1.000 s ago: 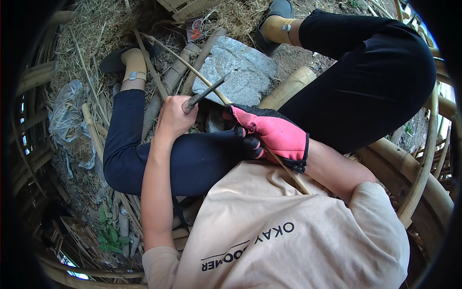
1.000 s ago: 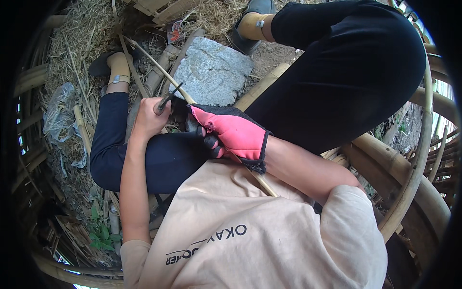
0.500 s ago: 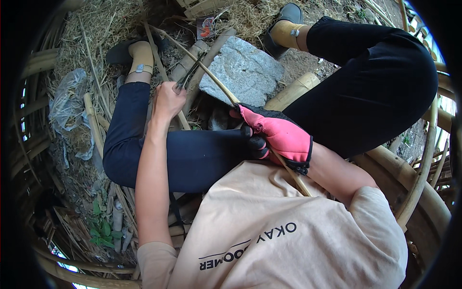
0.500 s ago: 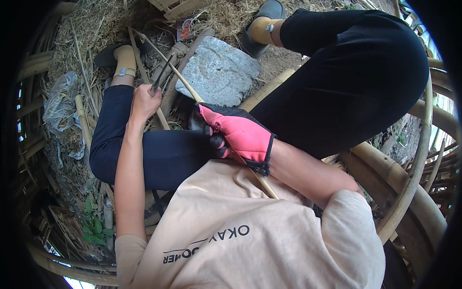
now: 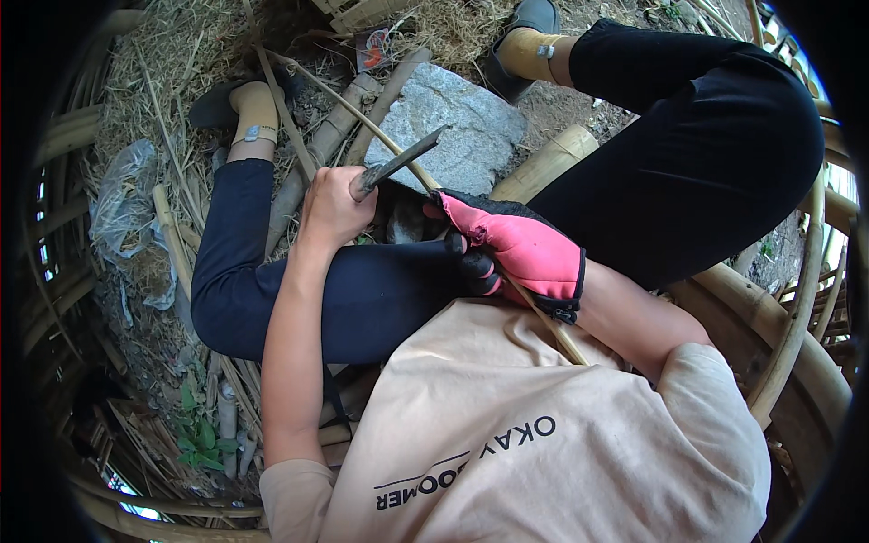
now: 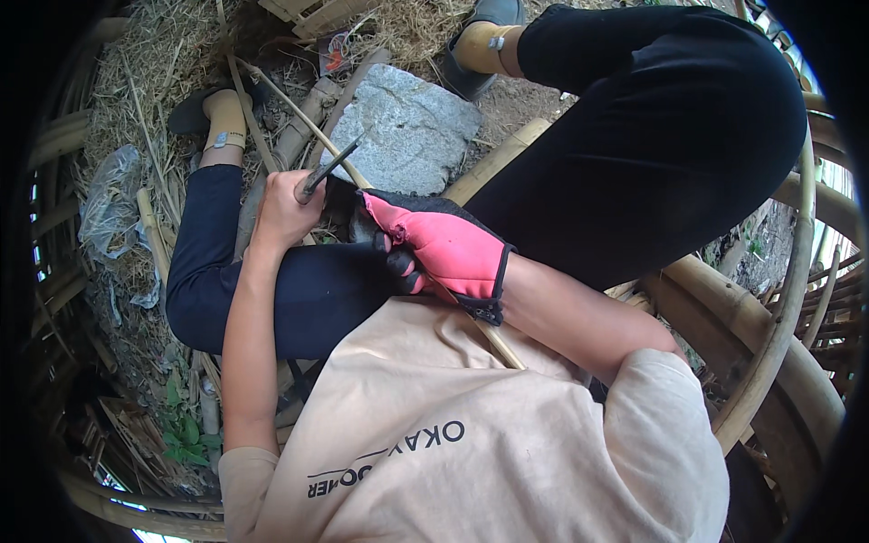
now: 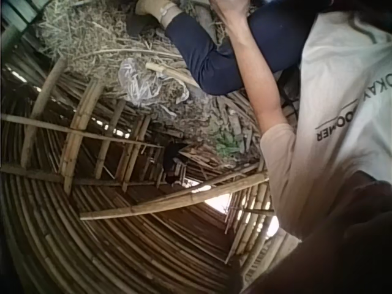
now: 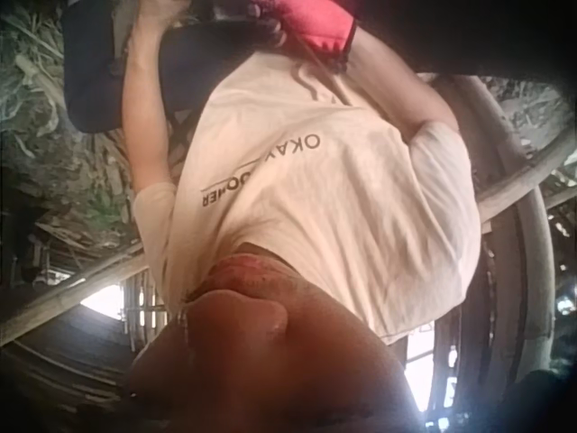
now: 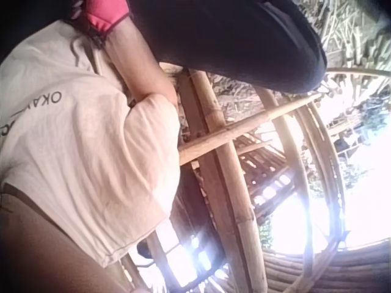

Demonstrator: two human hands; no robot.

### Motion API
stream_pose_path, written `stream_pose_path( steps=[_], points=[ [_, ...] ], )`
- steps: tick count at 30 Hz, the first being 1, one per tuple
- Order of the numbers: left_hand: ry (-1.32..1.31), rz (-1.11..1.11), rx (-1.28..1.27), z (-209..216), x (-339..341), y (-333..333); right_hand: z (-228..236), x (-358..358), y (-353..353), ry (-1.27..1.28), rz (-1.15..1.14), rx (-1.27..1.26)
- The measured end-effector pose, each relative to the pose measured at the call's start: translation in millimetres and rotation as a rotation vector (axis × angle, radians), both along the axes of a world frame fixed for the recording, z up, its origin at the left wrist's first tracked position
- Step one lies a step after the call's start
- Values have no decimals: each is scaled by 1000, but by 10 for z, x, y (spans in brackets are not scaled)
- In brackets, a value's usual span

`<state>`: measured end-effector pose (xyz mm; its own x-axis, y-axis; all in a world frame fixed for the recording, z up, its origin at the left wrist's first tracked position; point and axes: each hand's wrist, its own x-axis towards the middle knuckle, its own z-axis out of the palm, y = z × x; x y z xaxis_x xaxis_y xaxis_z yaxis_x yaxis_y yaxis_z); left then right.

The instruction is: The person whittles and sharpens the end of a thin bamboo stick using a blade.

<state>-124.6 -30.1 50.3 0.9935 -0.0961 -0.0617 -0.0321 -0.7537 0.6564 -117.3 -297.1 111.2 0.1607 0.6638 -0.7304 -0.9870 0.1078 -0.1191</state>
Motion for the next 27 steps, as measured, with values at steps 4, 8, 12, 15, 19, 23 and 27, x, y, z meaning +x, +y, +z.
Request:
stream_pose_path(
  steps=[4,8,12,15,19,23,27],
  points=[
    [-18,39,63,-72,47,33,-37,-12,16,16,-28,34],
    [4,188,92,-152,106,282,-8,0,7,-7,-14,109],
    [-42,162,119,-264,94,339,76,-19,101,-16,0,-36],
    [-7,212,103,-140,87,240,42,-16,67,-28,-2,-35],
    [-94,14,-1,-61,10,88,11,-20,33,-19,-10,-8],
    [-73,-18,-22,-8,9,15,52,6,19,-22,-18,20],
    [-29,144,48,-192,123,166,32,-12,21,4,15,17]
  ],
)
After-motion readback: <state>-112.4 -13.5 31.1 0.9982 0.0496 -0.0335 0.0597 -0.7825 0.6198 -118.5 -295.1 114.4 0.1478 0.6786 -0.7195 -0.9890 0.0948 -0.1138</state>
